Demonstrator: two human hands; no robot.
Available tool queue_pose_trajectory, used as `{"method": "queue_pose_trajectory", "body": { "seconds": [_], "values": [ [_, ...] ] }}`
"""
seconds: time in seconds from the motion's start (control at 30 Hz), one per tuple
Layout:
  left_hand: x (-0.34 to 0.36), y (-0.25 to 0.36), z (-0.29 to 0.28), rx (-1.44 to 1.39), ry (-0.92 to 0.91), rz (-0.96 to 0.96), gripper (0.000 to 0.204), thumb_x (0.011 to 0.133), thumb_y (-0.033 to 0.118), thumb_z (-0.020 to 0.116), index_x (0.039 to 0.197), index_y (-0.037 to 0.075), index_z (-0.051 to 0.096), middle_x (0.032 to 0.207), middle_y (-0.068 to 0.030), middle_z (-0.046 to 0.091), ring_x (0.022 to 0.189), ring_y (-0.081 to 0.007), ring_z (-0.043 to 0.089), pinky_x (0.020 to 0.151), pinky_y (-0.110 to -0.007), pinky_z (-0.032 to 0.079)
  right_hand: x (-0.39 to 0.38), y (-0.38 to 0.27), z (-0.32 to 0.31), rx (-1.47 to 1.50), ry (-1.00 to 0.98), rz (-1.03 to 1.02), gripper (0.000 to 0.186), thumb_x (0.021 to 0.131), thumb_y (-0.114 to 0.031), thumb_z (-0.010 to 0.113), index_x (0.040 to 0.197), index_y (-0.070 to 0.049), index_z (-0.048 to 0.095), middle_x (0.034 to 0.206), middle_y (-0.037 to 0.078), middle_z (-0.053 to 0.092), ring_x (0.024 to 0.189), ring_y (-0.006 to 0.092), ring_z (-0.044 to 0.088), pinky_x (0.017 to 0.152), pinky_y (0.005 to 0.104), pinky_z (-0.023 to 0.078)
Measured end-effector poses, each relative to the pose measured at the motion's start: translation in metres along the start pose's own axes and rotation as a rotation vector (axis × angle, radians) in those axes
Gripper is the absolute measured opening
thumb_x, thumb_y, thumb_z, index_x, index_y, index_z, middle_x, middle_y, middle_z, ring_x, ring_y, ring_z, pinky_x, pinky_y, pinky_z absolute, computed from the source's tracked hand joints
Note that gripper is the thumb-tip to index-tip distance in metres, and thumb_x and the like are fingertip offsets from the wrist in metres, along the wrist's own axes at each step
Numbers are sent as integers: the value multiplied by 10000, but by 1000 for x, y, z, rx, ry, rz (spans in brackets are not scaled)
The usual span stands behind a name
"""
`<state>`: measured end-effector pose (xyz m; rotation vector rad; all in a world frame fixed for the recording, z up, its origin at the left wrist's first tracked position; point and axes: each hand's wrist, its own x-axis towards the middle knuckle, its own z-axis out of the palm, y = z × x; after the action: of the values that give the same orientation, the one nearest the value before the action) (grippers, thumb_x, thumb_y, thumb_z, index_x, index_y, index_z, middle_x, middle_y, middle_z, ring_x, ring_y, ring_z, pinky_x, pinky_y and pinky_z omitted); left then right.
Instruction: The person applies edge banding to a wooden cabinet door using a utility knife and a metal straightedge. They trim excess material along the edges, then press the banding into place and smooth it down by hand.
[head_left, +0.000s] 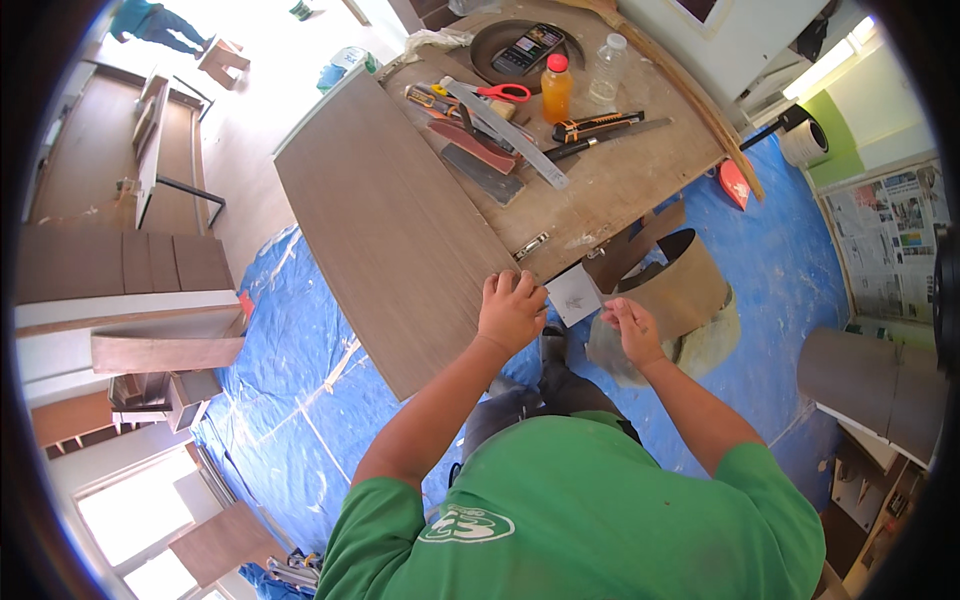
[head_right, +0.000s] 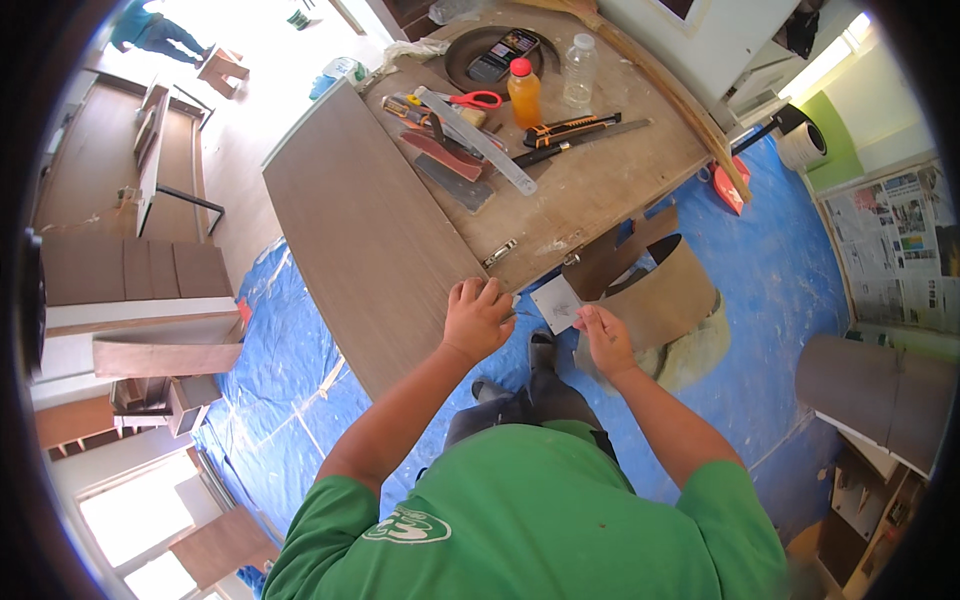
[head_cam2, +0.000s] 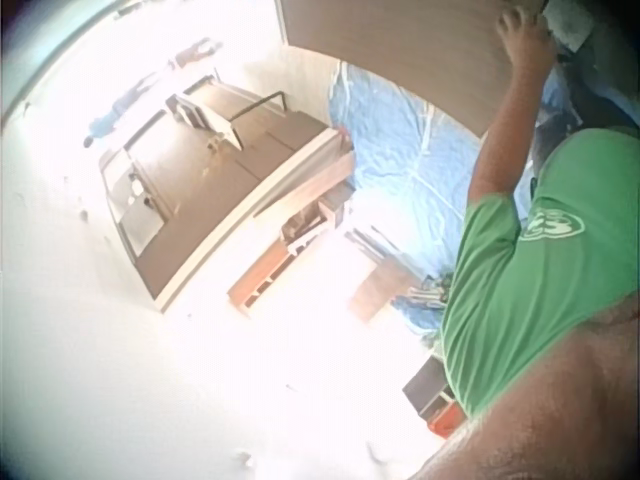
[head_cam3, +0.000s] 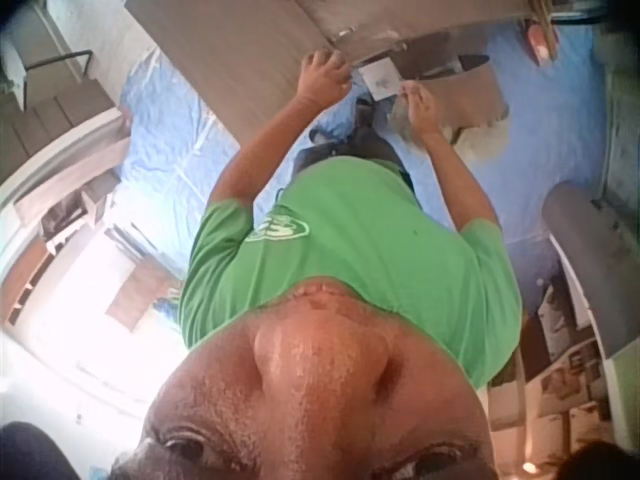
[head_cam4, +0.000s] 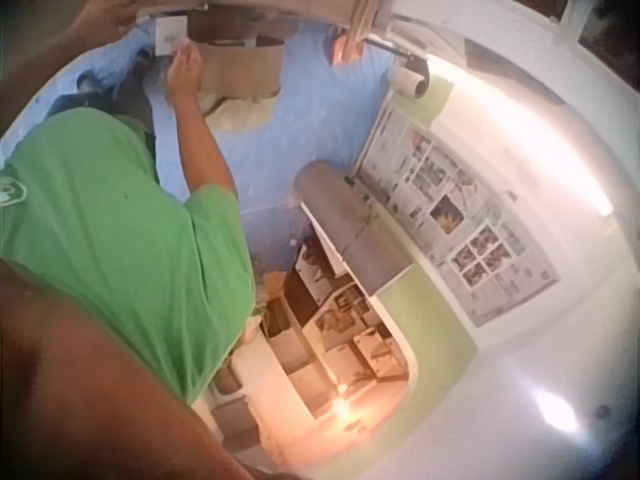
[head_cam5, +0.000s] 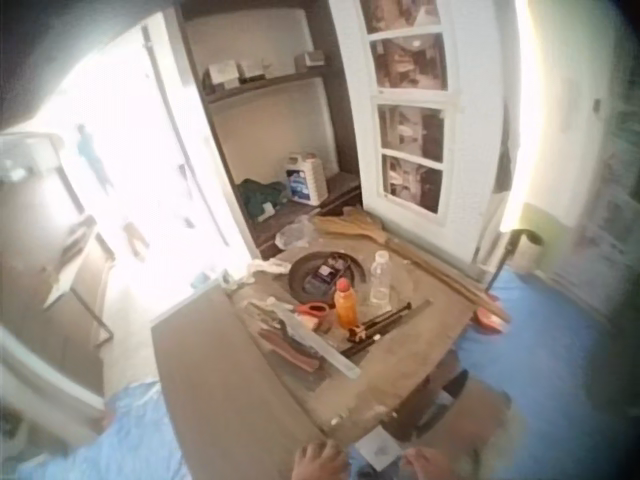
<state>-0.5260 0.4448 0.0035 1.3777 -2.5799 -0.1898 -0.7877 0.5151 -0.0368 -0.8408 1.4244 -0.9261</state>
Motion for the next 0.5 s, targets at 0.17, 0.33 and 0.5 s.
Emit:
{"method": "queue_pose_trajectory", "body": {
  "seconds": [0.17,0.33,0.5],
  "values": [
    [3,8,4,-35,57,-70,316,773,379,754,971,152,661,1147,-57,578,1143,-309,518,1010,-518,405,6,10,-4,-60,-8,-27,423,1078,-381,523,1153,7,676,971,64,713,903,112,647,823,257,505],
    [-3,10,2,-58,-20,-143,421,789,390,762,1113,143,657,1269,-73,569,1236,-319,491,1093,-539,361,11,3,8,-100,-46,-89,405,1073,-375,535,1137,-3,680,945,47,709,826,81,606,756,232,485],
    [-36,-6,-6,-35,-103,-218,733,828,379,764,1476,177,485,1582,-93,399,1465,-348,342,1219,-554,234,20,-2,9,-122,-63,-93,372,1068,-346,553,1125,-1,679,918,39,693,792,72,563,740,236,473]
  ]
}}
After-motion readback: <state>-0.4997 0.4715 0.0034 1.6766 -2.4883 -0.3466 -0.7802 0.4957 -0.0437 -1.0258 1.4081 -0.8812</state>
